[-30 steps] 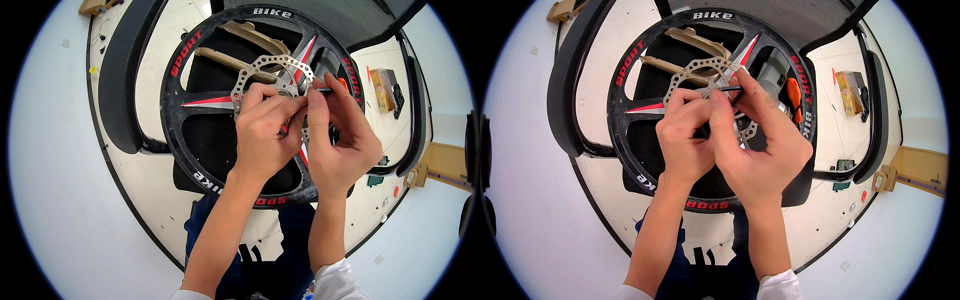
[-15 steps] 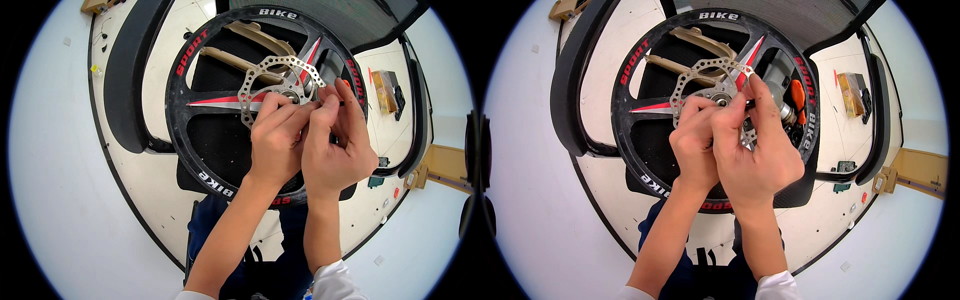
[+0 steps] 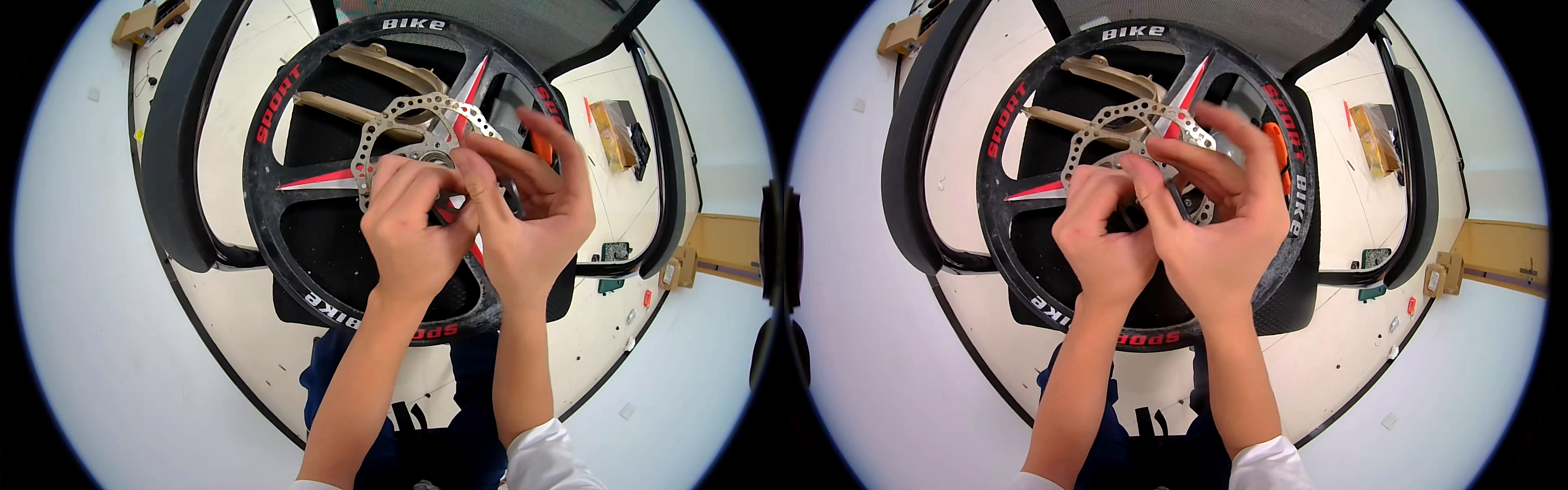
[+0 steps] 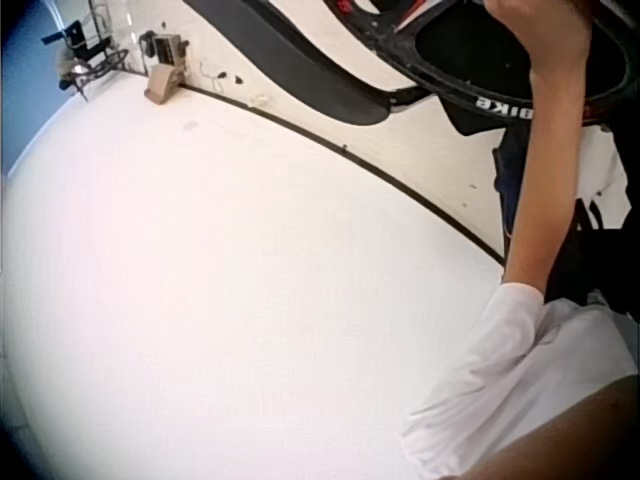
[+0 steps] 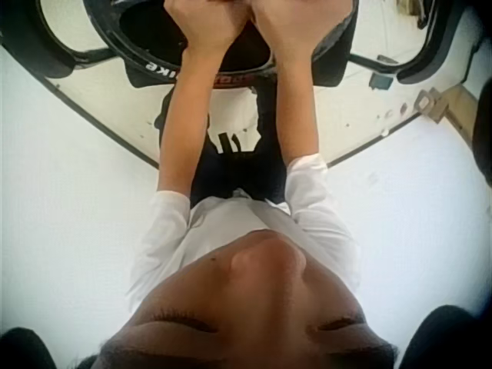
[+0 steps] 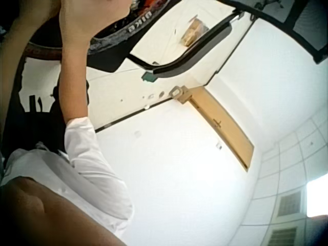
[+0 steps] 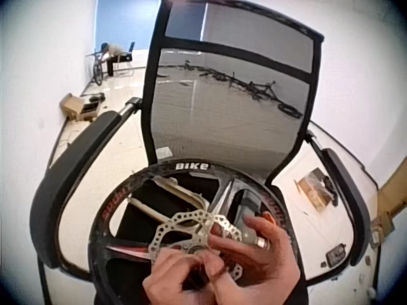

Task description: The person uses a hex key to tighten bolts on a bicycle disc brake rotor mounted on a wheel. They rotate the wheel to access different bolts and continue tightening them throughout the clip.

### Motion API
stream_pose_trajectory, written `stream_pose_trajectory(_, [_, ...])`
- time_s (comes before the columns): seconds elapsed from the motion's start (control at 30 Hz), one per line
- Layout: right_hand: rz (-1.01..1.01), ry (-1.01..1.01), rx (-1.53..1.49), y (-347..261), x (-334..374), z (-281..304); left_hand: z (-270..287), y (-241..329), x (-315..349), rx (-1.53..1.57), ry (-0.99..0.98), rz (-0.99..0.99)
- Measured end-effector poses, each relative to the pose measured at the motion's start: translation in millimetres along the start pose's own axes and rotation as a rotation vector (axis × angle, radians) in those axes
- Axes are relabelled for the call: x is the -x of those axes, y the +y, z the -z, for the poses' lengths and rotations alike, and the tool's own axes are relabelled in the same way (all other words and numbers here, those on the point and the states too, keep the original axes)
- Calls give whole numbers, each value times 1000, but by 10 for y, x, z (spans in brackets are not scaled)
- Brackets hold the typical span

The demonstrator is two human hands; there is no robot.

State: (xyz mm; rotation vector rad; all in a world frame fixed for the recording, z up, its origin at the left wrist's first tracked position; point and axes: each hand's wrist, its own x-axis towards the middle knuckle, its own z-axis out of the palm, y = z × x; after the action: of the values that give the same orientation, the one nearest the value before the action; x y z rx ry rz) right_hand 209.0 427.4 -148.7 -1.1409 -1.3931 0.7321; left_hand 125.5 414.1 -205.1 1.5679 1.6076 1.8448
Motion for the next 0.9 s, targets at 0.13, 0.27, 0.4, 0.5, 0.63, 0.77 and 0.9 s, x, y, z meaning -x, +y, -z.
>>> stream_pose_trajectory(0.13, [-110, -32, 1, 34, 8, 102, -49, 8, -1, 4, -6, -51])
stream_pose_trajectory(0.27, [-120, -167, -27, 161, -48, 214, -20, 14, -26, 6, -31, -4])
stream_pose_trajectory(0.4, [-1, -286, -67, 314, -126, 251, -1, 20, -21, -31, -141, -99])
stream_pose_trajectory(0.5, [-58, -334, 26, 289, -124, 306, -16, 33, 5, -76, -127, -63])
stream_pose_trajectory(0.63, [-161, -208, 18, 187, -68, 304, -37, 48, 21, -75, -67, 32])
stream_pose_trajectory(0.77, [-192, -64, 53, 154, -27, 275, -46, 86, 31, -60, -35, 80])
stream_pose_trajectory(0.9, [-176, -79, 51, 203, -45, 264, -10, 58, -7, -31, 10, -5])
